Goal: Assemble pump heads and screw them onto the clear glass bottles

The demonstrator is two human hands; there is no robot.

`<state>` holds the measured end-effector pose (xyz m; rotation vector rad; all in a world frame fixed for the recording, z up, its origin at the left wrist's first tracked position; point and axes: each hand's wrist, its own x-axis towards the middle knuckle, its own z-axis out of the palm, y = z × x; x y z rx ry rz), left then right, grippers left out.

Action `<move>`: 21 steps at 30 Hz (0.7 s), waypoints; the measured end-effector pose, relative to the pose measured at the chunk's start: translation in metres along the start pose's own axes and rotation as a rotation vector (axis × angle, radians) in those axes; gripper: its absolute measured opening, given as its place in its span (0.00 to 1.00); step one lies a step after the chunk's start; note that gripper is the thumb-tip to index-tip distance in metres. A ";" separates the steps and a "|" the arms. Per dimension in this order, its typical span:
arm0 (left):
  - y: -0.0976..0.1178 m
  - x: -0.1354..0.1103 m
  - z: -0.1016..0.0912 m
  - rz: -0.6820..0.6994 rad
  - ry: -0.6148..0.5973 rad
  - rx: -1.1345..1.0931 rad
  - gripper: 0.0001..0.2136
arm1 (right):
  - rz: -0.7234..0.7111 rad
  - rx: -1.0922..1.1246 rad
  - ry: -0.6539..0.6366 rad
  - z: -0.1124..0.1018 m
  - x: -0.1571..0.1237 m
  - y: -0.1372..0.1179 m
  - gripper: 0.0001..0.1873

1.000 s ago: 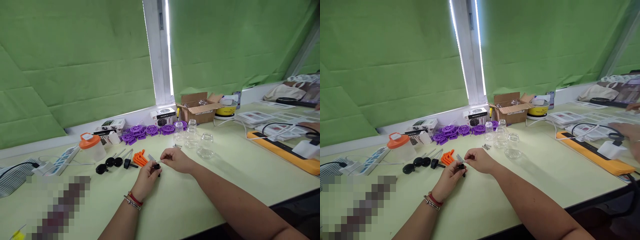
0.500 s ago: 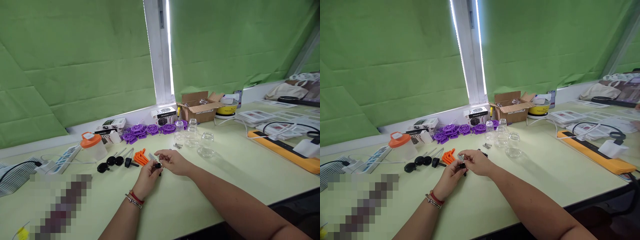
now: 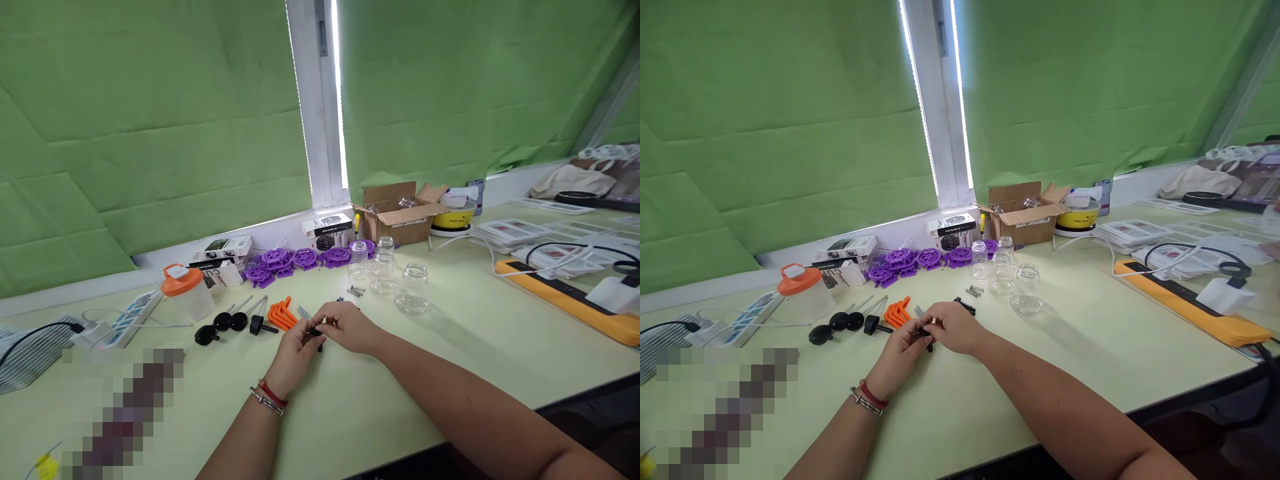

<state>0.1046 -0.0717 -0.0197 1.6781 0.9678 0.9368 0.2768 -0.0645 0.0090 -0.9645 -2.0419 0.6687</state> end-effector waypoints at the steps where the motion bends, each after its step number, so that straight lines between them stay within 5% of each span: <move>1: 0.000 0.000 0.000 -0.001 0.001 0.007 0.10 | -0.033 -0.029 -0.004 -0.001 0.000 0.000 0.10; 14: -0.002 0.001 0.000 -0.041 0.016 -0.033 0.07 | -0.057 -0.069 -0.120 0.000 0.001 0.009 0.14; 21: -0.006 0.001 0.000 -0.129 0.038 -0.113 0.16 | 0.111 -0.021 -0.127 0.010 0.001 0.017 0.13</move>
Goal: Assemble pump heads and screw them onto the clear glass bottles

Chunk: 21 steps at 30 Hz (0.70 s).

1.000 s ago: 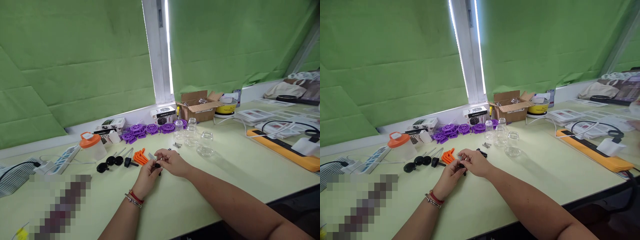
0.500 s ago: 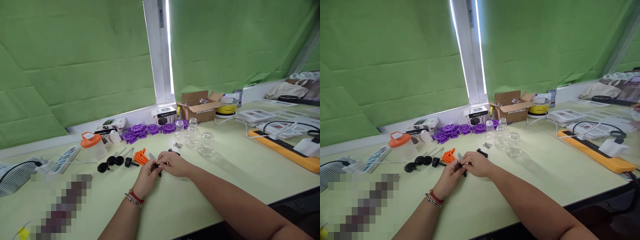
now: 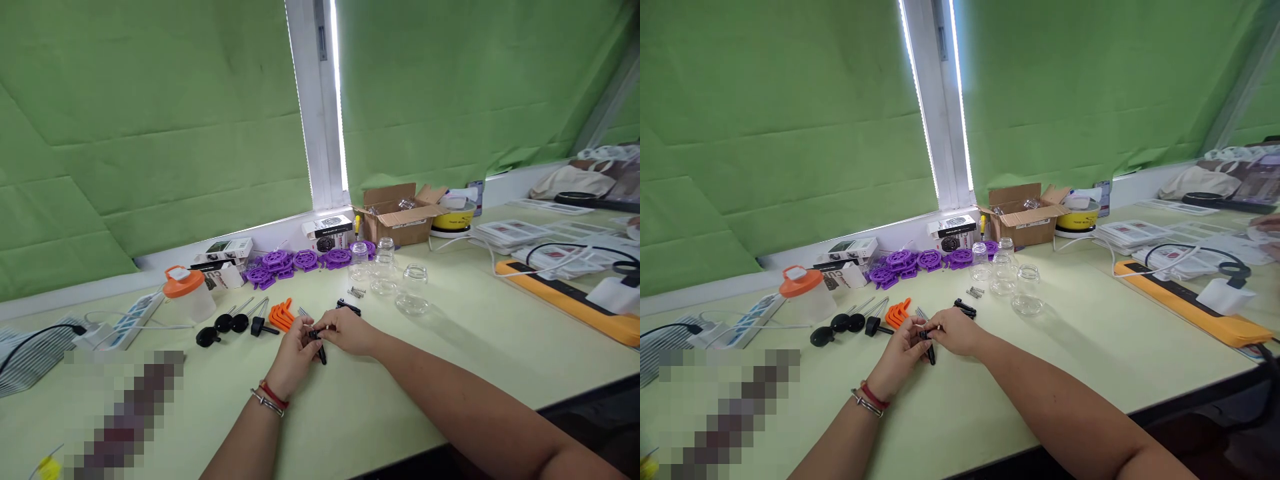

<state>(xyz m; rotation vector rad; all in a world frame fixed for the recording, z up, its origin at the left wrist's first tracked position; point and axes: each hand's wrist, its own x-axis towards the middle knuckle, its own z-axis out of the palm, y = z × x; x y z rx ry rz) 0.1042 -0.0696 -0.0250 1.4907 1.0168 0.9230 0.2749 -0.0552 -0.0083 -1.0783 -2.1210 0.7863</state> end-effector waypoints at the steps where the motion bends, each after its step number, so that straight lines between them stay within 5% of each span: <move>1: -0.002 0.001 -0.001 0.003 0.004 0.009 0.16 | 0.020 0.010 -0.011 0.002 0.000 0.001 0.13; 11: -0.005 0.002 -0.013 0.015 0.065 0.395 0.07 | 0.144 -0.013 -0.076 0.020 0.003 0.010 0.08; 21: 0.000 -0.001 -0.031 -0.045 0.144 0.610 0.03 | 0.104 -0.305 -0.130 0.019 -0.001 -0.009 0.15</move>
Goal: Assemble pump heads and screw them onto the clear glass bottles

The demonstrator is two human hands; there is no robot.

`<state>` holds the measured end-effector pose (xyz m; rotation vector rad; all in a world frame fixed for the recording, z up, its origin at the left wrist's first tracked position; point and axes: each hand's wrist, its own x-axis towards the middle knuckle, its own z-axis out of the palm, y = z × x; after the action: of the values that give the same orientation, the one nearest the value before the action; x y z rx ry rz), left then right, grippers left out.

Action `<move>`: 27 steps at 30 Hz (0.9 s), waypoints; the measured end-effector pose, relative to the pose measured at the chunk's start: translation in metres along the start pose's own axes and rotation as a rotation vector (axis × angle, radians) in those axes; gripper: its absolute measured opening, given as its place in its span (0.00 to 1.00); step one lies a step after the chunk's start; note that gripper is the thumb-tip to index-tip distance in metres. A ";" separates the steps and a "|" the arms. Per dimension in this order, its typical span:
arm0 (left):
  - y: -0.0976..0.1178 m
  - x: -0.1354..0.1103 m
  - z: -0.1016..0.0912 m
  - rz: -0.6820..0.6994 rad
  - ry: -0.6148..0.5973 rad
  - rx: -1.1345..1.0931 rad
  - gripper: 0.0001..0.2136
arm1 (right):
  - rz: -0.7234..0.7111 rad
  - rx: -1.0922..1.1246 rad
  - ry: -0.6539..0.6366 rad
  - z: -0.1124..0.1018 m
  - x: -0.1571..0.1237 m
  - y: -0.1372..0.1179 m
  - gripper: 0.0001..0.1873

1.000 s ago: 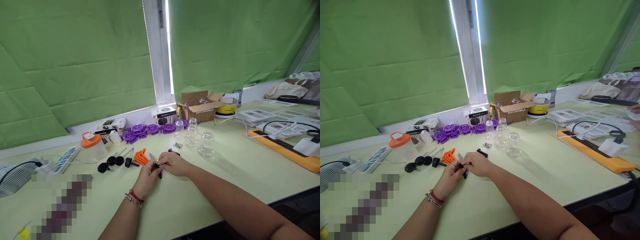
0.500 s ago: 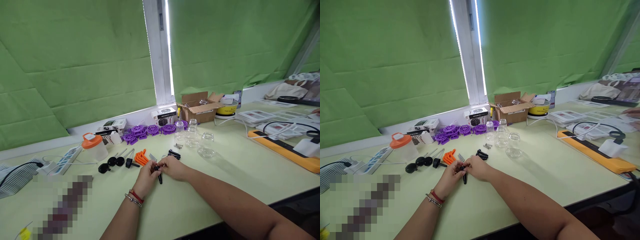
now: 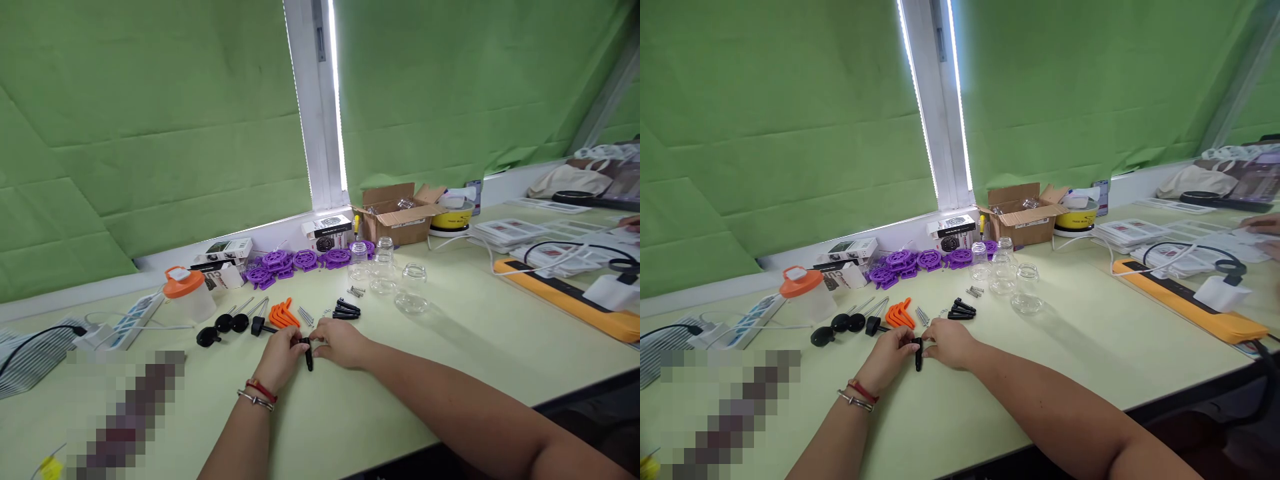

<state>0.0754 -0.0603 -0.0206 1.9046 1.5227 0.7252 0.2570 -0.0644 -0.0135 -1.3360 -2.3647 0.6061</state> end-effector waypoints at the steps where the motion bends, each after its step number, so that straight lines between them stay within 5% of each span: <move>1: 0.000 0.000 -0.001 0.003 0.002 0.008 0.02 | -0.005 -0.029 0.001 0.001 0.000 -0.001 0.15; 17: -0.013 0.002 -0.021 0.018 0.047 0.193 0.06 | -0.100 -0.255 -0.073 0.009 -0.001 -0.015 0.13; 23: -0.021 0.004 -0.028 0.016 0.041 0.252 0.06 | 0.189 -0.250 0.140 -0.015 0.002 0.016 0.06; 27: -0.025 0.003 -0.035 0.004 0.048 0.299 0.06 | 0.286 -0.244 0.165 -0.031 0.000 0.032 0.05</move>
<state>0.0347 -0.0492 -0.0149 2.1182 1.7377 0.5739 0.2954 -0.0435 -0.0042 -1.7767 -2.1847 0.2724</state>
